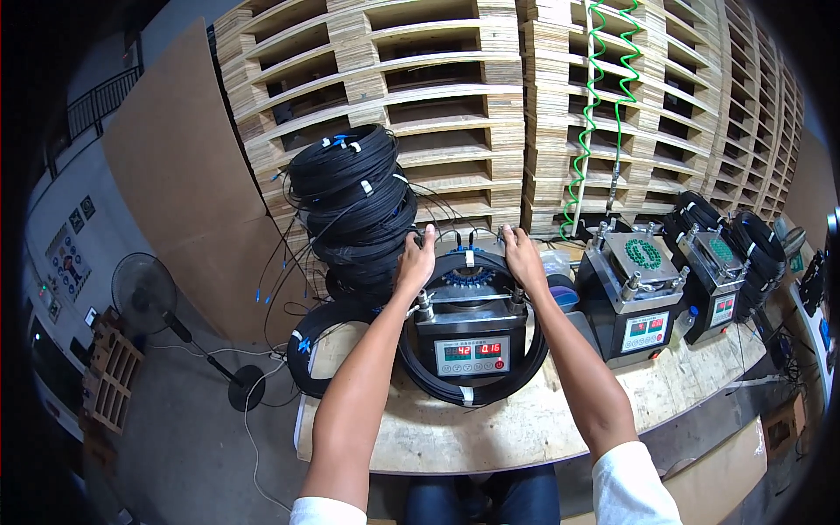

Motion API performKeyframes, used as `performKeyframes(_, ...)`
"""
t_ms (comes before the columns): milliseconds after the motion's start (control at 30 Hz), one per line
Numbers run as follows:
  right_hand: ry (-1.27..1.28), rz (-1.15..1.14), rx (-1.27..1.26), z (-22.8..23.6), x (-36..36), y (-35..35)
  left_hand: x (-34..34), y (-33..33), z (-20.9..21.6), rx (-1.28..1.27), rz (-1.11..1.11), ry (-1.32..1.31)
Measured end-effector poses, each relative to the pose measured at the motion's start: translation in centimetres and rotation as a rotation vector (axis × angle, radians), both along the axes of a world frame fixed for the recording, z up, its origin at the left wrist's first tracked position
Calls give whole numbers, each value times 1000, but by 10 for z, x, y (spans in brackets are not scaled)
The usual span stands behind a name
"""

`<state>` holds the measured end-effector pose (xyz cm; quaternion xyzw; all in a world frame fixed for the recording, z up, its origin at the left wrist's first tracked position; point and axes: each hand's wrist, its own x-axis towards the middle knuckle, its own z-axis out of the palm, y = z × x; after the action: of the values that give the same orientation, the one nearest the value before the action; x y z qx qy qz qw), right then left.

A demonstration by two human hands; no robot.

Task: Polishing fiber optic connectors using specialized machinery in an industrial setting.

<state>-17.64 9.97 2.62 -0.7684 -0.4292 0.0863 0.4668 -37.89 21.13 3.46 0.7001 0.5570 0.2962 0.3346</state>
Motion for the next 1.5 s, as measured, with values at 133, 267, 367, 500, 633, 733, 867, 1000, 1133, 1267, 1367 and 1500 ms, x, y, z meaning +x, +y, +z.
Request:
performKeyframes(133, -4, -13, -14, 3, -2, -1, 0, -2, 2, -3, -10, 19)
performKeyframes(267, 41, 20, -28, 3, 1, -2, 1, -8, 6, -30, -11, 2)
performKeyframes(367, 42, 18, -35, 4, -2, -2, -1, -7, 6, -19, 0, -2)
performKeyframes(500, 46, -2, -15, 2, 0, -3, 1, -11, 9, -25, 3, 34)
performKeyframes(633, 34, 12, 2, 1, -1, -1, -1, -2, 2, 11, 12, 21)
performKeyframes(733, 15, 0, 13, -2, 2, 3, 0, 2, -2, 23, -1, 0)
performKeyframes(867, 25, 22, -18, -1, 1, 1, -1, 3, -3, 7, -11, -4)
performKeyframes(1000, 26, 13, -2, -1, 1, 1, -1, -2, 1, -14, 2, 2)
performKeyframes(1133, 26, 12, -12, -3, 4, 2, 1, -9, 6, -23, 3, 11)
performKeyframes(1267, 22, 6, -7, -2, 2, 3, -1, -10, 7, 25, 11, 22)
performKeyframes(1367, 18, -7, 19, -3, 2, 2, 0, -8, 4, 50, 13, 17)
performKeyframes(1500, 6, -8, 14, -2, 2, 3, 0, -2, 1, 47, 17, -1)
